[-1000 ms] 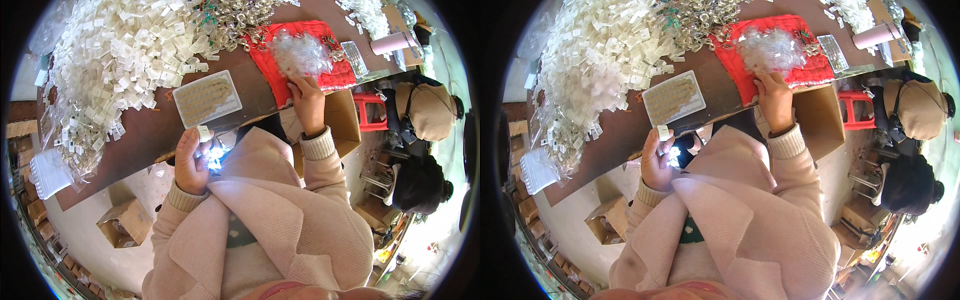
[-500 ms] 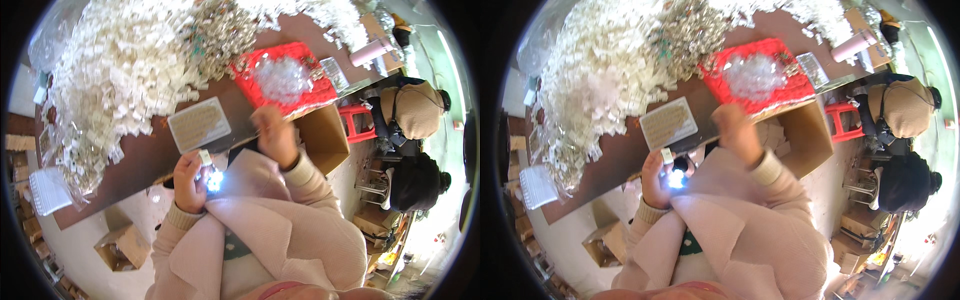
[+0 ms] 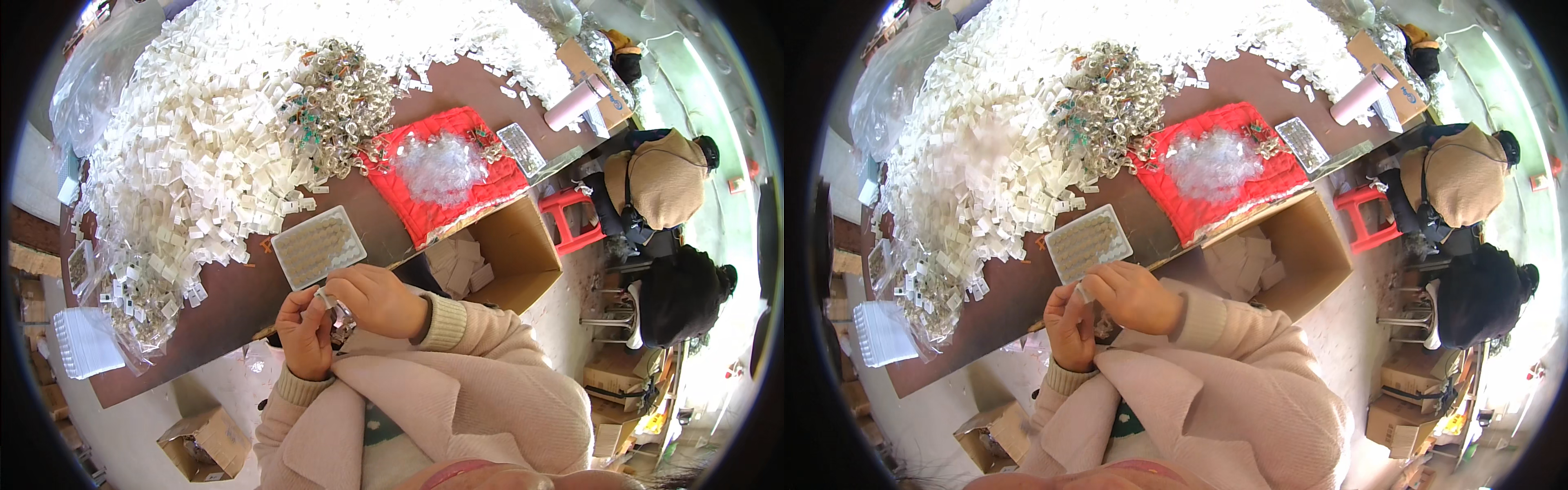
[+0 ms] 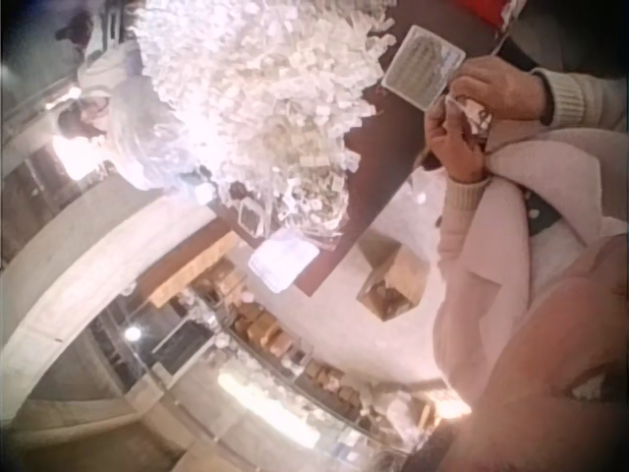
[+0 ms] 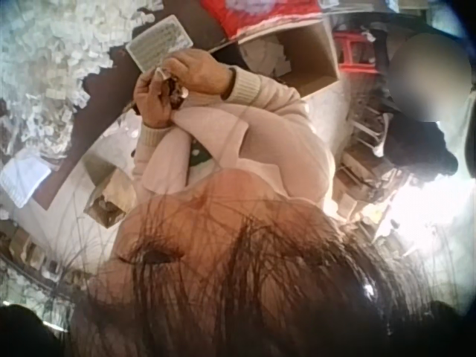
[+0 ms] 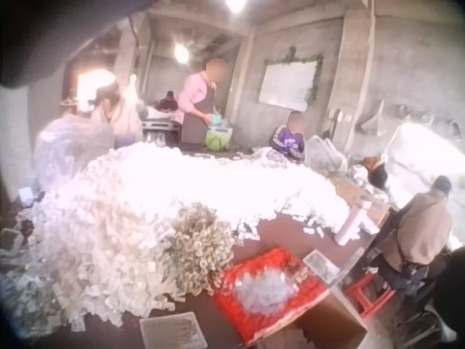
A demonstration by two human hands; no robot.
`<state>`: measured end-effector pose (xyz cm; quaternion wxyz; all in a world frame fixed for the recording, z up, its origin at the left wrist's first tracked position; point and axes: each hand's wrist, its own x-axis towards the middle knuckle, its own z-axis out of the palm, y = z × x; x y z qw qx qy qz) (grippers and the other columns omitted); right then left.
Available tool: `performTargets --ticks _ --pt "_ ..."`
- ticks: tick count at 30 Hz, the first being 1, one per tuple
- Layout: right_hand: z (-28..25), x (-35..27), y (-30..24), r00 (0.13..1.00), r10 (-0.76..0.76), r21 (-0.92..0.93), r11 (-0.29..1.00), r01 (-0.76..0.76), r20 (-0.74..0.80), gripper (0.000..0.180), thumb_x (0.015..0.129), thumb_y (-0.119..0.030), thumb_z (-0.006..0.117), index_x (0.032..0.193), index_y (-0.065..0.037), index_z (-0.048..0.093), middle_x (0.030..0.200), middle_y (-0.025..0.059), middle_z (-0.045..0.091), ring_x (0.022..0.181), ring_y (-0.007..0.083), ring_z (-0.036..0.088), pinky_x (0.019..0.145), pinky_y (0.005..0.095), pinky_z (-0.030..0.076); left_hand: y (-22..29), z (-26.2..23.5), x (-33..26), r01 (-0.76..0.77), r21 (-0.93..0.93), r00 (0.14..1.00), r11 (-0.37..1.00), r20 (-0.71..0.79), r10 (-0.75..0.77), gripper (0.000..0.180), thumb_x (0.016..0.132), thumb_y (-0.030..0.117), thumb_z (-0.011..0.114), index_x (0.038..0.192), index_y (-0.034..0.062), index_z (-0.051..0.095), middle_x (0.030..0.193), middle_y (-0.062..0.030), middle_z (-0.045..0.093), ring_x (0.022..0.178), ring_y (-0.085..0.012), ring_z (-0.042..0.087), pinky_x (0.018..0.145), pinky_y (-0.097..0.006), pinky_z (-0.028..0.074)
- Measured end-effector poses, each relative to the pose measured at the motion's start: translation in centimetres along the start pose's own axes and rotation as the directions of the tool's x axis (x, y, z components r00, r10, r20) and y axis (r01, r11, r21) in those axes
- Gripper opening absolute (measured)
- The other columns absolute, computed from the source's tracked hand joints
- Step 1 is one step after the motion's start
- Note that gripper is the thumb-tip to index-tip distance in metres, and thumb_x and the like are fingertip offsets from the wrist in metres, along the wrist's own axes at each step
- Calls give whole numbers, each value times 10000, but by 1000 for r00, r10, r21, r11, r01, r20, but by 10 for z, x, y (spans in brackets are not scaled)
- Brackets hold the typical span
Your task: The person repeatedly picks small white plastic tags and metal keychain components from a table, attaches them together by hand, and places the assembled units into a clear compartmentalized tray. The process continues throughout the clip with consistent hand movements and no visible tools.
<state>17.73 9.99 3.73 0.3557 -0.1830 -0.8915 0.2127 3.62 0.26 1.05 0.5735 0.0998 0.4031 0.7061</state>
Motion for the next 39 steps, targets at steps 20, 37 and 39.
performTargets --ticks 20,37,39 --pt "-25 22 45 954 292 90 954 -286 -64 154 850 -27 724 1002 -25 701 949 134 719 812 275 712 713 348 561 14 -12 7 30 -14 994 999 104 -28 205 968 95 573 1151 5 583 969 -92 650 814 -119 614 589 -171 457" --pt "-64 47 163 777 609 31 790 -612 -159 166 880 -75 680 1012 25 668 857 137 719 759 178 697 706 313 547 14 -14 15 155 -148 988 977 47 -150 120 924 74 606 1030 24 627 943 -93 646 673 -136 551 441 -174 329" --pt "-66 40 154 779 596 107 802 -587 -195 144 912 -28 652 1046 26 644 850 83 701 735 126 666 667 275 532 12 -13 15 177 -141 984 974 41 -173 125 927 77 600 1034 20 629 936 -95 645 657 -137 550 431 -175 319"
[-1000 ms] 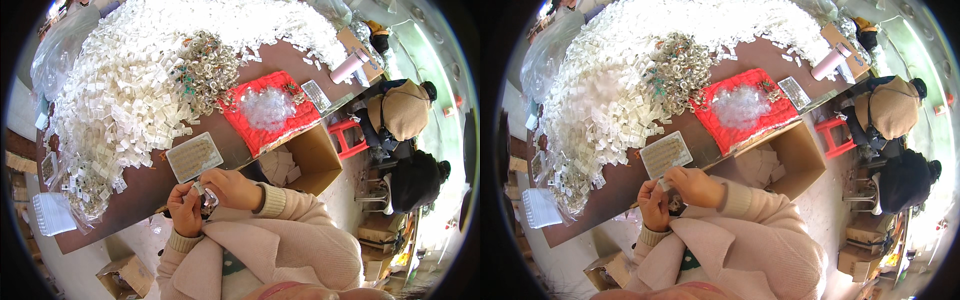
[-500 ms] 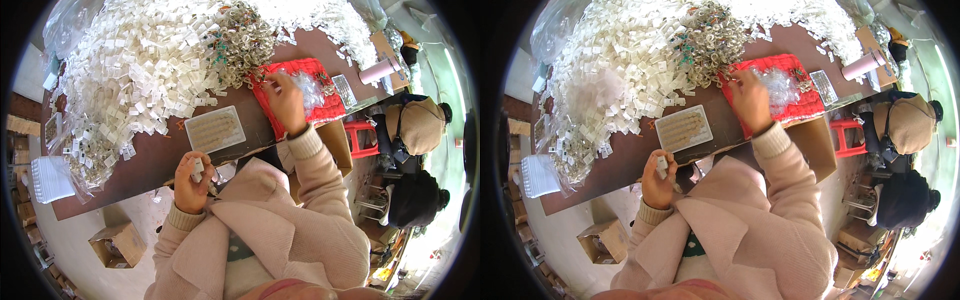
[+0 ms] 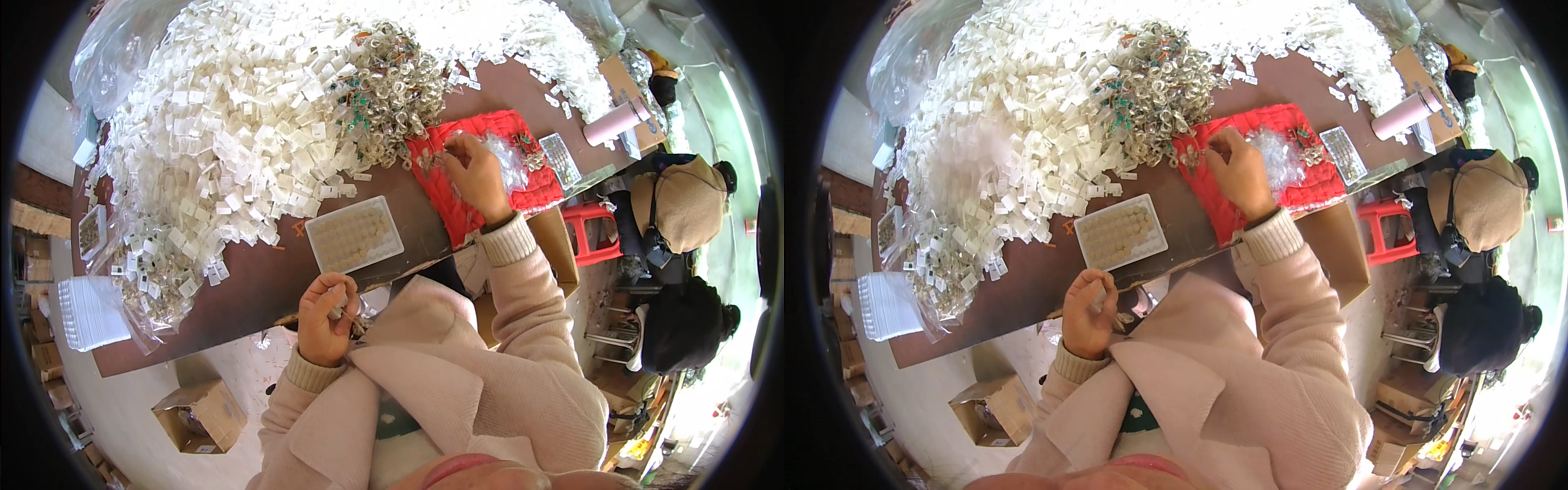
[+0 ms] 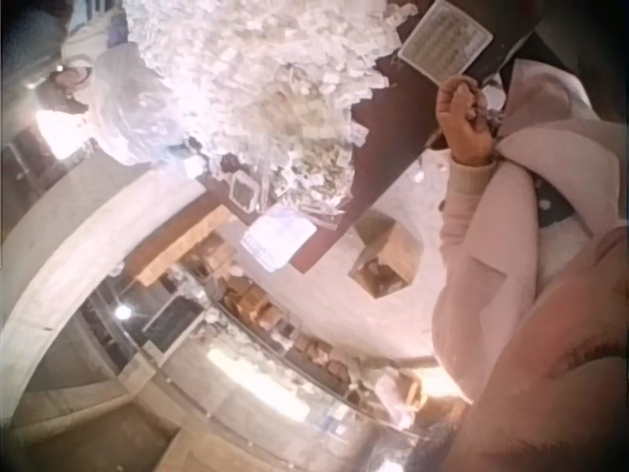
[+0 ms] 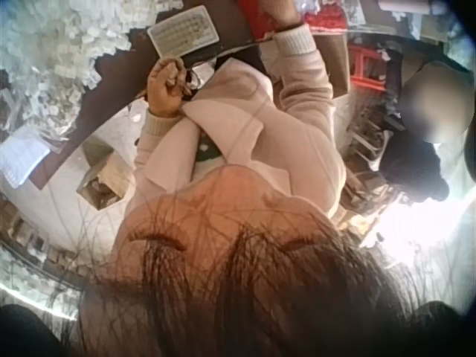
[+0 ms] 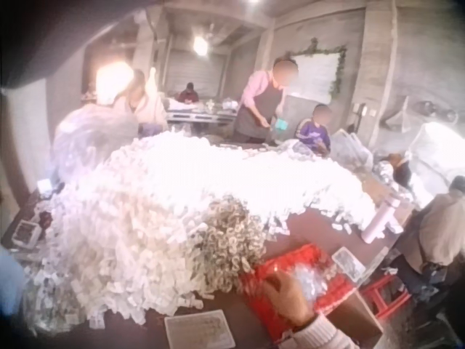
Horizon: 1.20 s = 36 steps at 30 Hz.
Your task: The person repeatedly picks small white plastic tags and metal keychain components from a table, attaches them together by hand, and places the assembled units into a clear compartmentalized tray. The process continues throughout the clip with consistent hand movements and no visible tools.
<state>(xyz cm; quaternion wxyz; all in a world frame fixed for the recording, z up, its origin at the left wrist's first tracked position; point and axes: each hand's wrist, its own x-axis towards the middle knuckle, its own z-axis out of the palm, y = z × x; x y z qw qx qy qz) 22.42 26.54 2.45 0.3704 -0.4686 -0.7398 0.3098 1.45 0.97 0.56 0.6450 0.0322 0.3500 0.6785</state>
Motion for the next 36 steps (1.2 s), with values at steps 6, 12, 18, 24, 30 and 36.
performTargets --ticks 6,12,18,24,30,36 --pt "-7 -23 -13 990 116 495 867 -64 -75 208 908 -35 677 1101 27 628 839 38 675 696 60 609 613 210 496 -4 0 2 -23 5 1000 1000 18 23 130 927 67 601 1038 11 637 921 -103 649 636 -133 547 427 -174 319" --pt "1 -33 -15 973 -52 -34 998 45 -225 269 866 -68 739 1097 33 645 880 113 727 755 145 687 707 279 547 -5 0 -1 13 94 997 995 74 -20 113 944 64 571 1035 4 601 960 -73 608 760 -124 545 581 -181 431" --pt "6 -36 -26 976 101 515 857 12 -191 264 868 31 720 1114 10 627 969 48 668 876 94 652 753 230 530 -3 11 -4 -20 47 997 999 75 17 140 934 45 601 1058 4 652 895 -95 645 657 -110 560 426 -167 316" --pt "25 -83 -72 964 -266 278 924 261 -20 354 807 117 717 1126 3 613 956 57 646 882 145 625 777 273 521 3 24 -6 -86 168 993 982 98 71 148 932 37 628 1070 -13 646 930 -94 657 654 -81 531 478 -163 329" --pt "57 -109 -102 672 -738 75 675 734 63 400 728 -1 767 1110 -31 650 945 62 685 785 229 652 686 363 507 6 24 -10 -201 301 980 932 72 188 204 922 31 690 1117 -24 668 962 -13 658 773 -28 546 656 -158 436" --pt "55 -103 -110 598 -788 1 605 797 147 481 709 -49 765 1173 -24 639 1032 96 683 904 246 657 747 366 537 13 13 -12 -163 251 987 954 33 160 166 926 33 695 1083 -22 676 890 -3 679 639 1 502 530 -143 368"
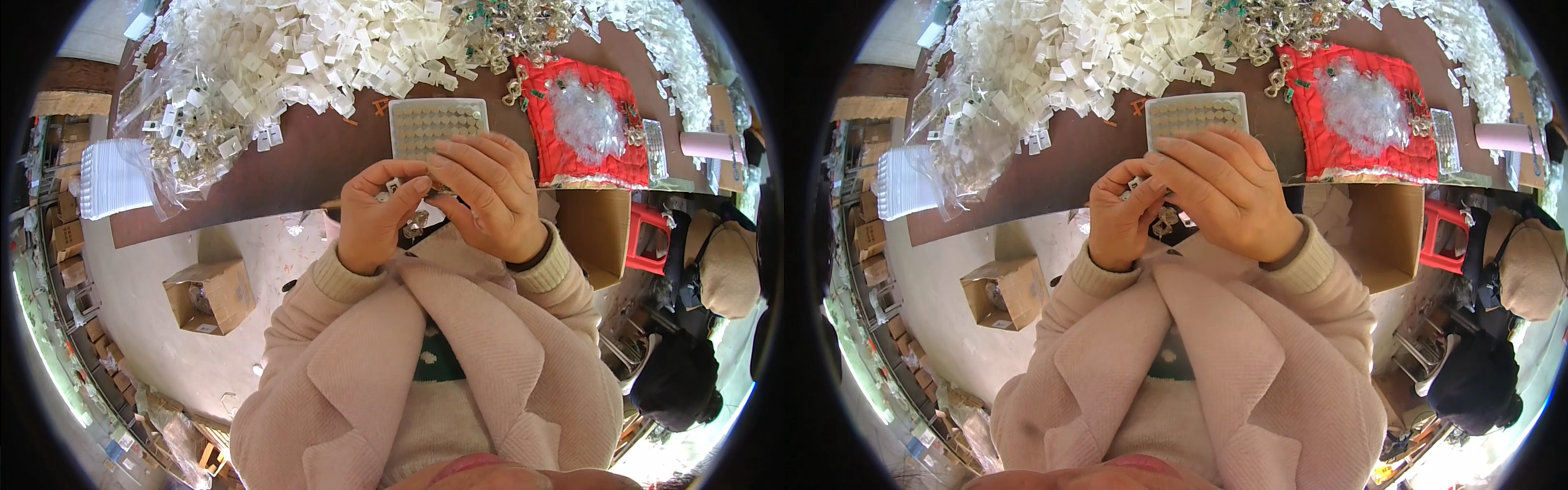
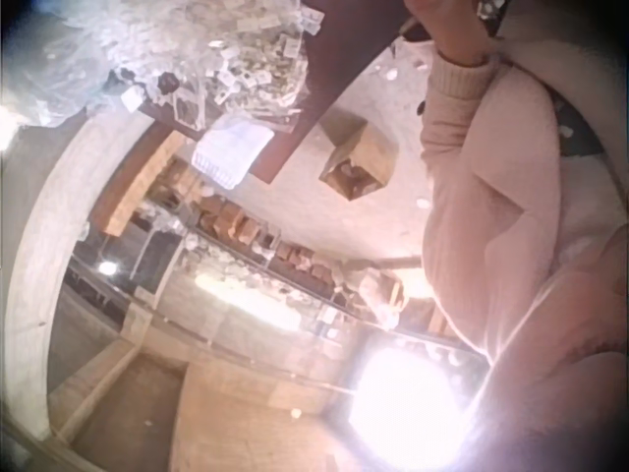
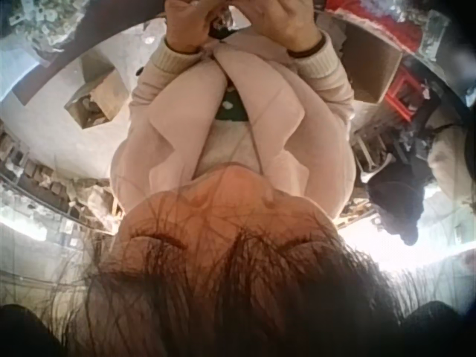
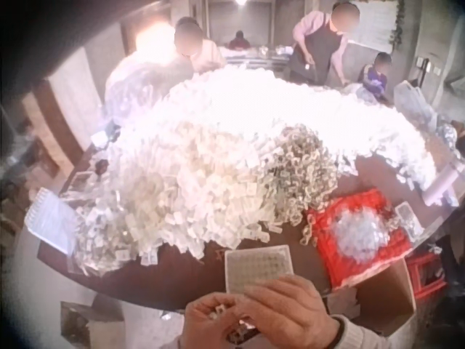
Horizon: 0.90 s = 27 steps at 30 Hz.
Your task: The person repeatedly picks small white plastic tags and metal keychain components from a table, attaches them together by hand, and places the assembled units into a clear compartmentalized tray. The process continues throughout the clip with consistent hand movements and no visible tools.
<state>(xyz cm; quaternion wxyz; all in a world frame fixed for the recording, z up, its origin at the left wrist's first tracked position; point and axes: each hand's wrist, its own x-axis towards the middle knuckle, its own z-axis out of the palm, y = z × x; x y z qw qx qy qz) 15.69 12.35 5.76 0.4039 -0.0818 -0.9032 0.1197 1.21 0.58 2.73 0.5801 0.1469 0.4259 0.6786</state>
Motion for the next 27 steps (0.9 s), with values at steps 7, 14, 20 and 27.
performTargets --ticks 7,14,20,27 --pt "7 -10 -3 980 194 183 963 -198 36 442 675 -27 792 1098 -65 669 1005 95 666 846 275 653 687 363 539 -7 3 -3 -32 -120 992 992 -128 16 166 927 35 694 1083 -19 676 915 -45 704 609 -4 485 497 -143 351" --pt "8 -11 -9 958 285 154 948 -277 -30 386 669 2 781 1029 -49 654 931 88 623 770 277 628 652 373 524 -10 2 -3 -152 -113 978 982 -161 133 151 937 33 684 1079 -17 686 928 -46 705 632 -14 503 517 -147 375" --pt "19 -7 -12 988 157 10 988 -157 3 346 675 -18 716 1018 -43 676 927 83 630 774 272 631 670 366 527 -16 7 -5 -220 63 951 973 -206 229 149 926 33 704 1065 -19 701 884 -12 692 629 -16 503 540 -167 394" --pt "11 -12 -9 935 354 174 919 -354 32 235 765 71 709 979 -26 706 885 104 664 740 244 655 643 329 534 20 -11 7 -278 745 870 607 -73 488 173 875 62 757 1023 -23 727 824 -22 696 712 -79 598 643 -218 472"
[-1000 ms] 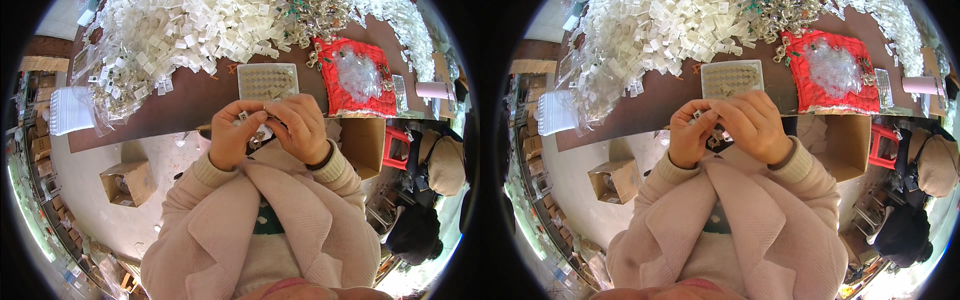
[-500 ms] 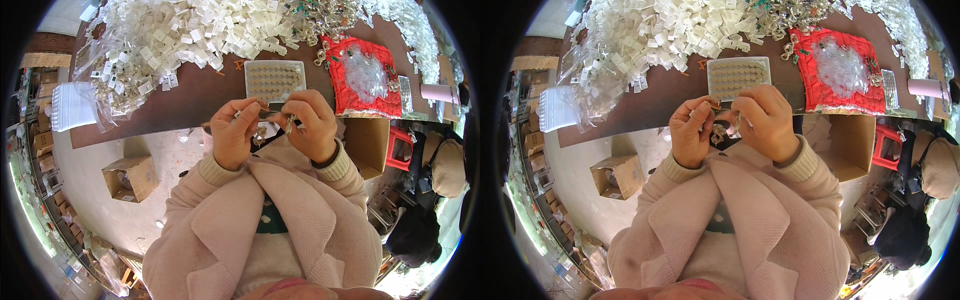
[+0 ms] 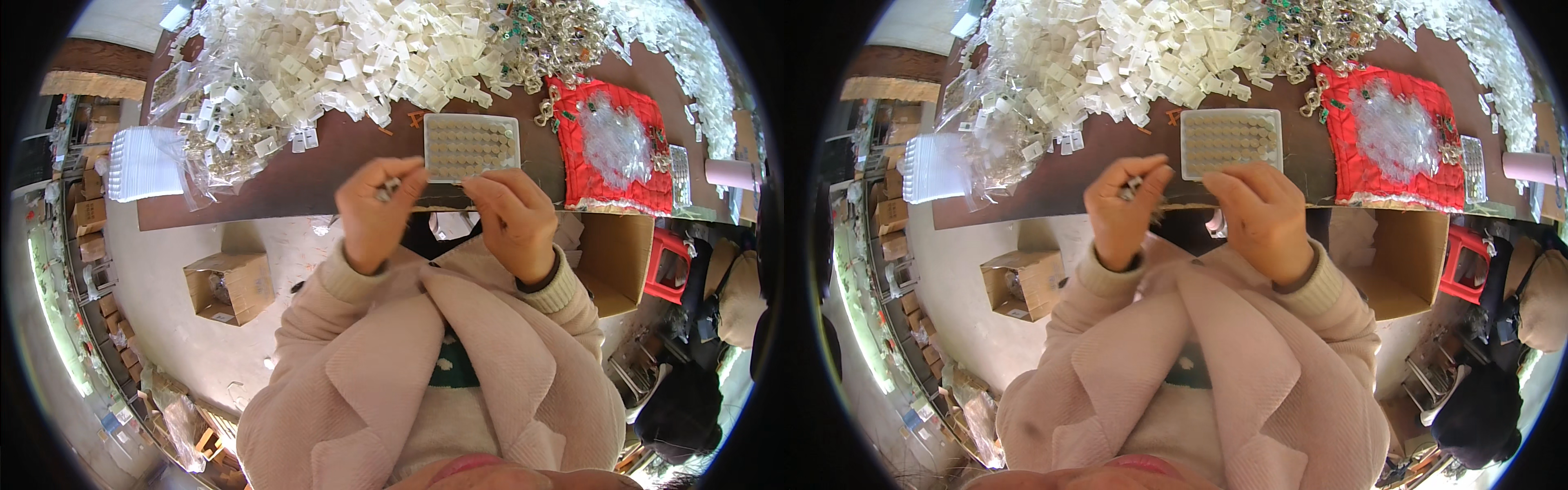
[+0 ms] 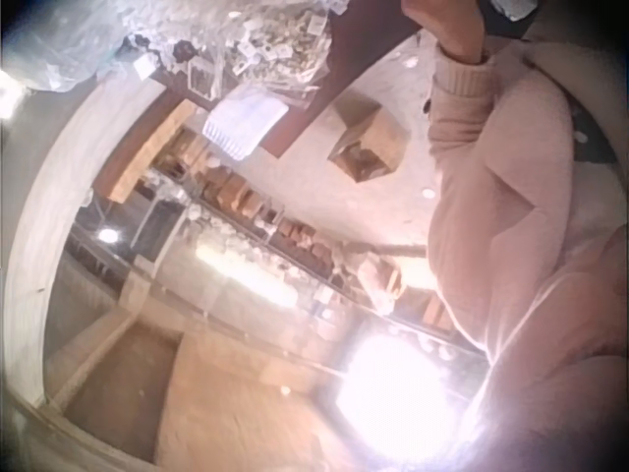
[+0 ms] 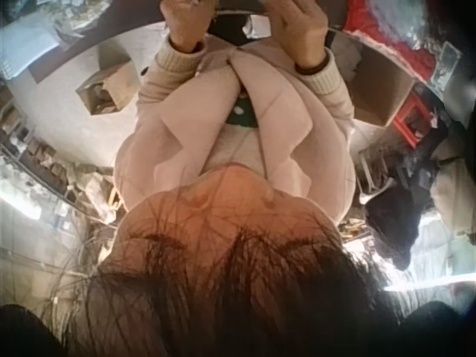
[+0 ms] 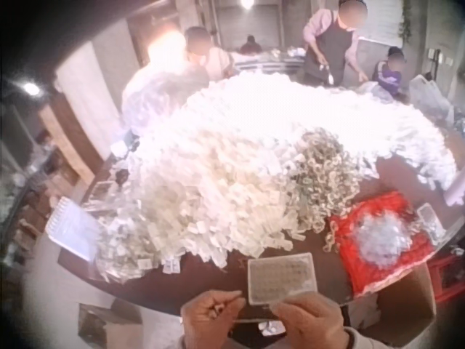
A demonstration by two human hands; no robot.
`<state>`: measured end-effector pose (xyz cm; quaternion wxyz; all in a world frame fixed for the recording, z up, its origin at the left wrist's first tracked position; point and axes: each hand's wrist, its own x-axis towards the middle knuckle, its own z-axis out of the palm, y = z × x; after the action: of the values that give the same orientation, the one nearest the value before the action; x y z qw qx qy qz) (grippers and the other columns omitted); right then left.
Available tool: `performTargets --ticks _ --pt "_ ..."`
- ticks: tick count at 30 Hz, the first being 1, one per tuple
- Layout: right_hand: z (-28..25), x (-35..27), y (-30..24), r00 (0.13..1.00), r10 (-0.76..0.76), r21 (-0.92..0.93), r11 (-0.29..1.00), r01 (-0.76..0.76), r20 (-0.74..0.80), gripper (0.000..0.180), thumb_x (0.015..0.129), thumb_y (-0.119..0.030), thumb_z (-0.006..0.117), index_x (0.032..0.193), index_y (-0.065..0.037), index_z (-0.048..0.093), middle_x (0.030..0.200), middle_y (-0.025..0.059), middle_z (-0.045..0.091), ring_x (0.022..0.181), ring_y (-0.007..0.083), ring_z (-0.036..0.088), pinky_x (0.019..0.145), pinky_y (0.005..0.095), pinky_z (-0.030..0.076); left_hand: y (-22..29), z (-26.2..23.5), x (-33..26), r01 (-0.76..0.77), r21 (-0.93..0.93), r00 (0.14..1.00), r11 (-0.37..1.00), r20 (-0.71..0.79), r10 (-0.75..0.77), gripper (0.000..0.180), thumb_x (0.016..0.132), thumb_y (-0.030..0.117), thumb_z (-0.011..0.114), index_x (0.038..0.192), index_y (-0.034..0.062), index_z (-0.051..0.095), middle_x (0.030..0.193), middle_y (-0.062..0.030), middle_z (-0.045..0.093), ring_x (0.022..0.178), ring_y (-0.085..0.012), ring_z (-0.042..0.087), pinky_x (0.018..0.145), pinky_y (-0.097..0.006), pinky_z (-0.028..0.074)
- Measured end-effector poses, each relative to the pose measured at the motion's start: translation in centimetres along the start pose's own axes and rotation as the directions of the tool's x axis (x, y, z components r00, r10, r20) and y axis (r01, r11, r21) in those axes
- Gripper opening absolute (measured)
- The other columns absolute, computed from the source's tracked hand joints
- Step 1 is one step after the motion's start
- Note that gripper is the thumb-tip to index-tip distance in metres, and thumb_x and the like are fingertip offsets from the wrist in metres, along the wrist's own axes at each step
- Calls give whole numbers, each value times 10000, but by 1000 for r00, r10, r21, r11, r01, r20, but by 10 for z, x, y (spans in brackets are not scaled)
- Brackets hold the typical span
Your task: The person repeatedly picks small white plastic tags and metal keychain components from a table, attaches them together by hand, and places the assembled units into a clear compartmentalized tray. The process continues throughout the clip with consistent hand movements and no visible tools.
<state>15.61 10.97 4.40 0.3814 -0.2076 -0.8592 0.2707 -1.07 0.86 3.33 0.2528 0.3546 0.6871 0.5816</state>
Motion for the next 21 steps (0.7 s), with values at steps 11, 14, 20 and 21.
performTargets --ticks 11,14,20,21 --pt "-2 -5 4 995 95 142 985 -95 5 174 822 57 735 978 -12 701 875 119 674 746 241 668 658 308 535 -35 -30 72 -280 607 958 744 129 255 150 847 91 734 983 33 714 876 -115 714 774 -211 679 721 -280 511" --pt "-4 -6 4 989 147 180 973 -147 12 167 825 65 726 972 -11 700 872 118 673 753 230 673 654 304 534 -28 -38 66 -218 397 976 892 94 197 128 868 72 717 983 19 703 878 -80 724 793 -158 679 723 -267 510" --pt "9 2 1 848 508 566 659 -495 151 167 834 98 691 977 12 690 889 110 684 756 217 672 664 292 538 -4 -40 28 57 18 993 998 103 -59 43 904 -14 666 946 -11 674 908 -35 700 779 -73 606 706 -230 500" --pt "12 4 0 893 446 561 725 -399 59 191 829 95 696 994 -3 695 901 107 685 749 208 671 657 285 541 -1 -37 21 -28 40 983 999 184 20 74 910 -4 668 984 -6 670 919 -50 703 726 -68 576 659 -218 473"
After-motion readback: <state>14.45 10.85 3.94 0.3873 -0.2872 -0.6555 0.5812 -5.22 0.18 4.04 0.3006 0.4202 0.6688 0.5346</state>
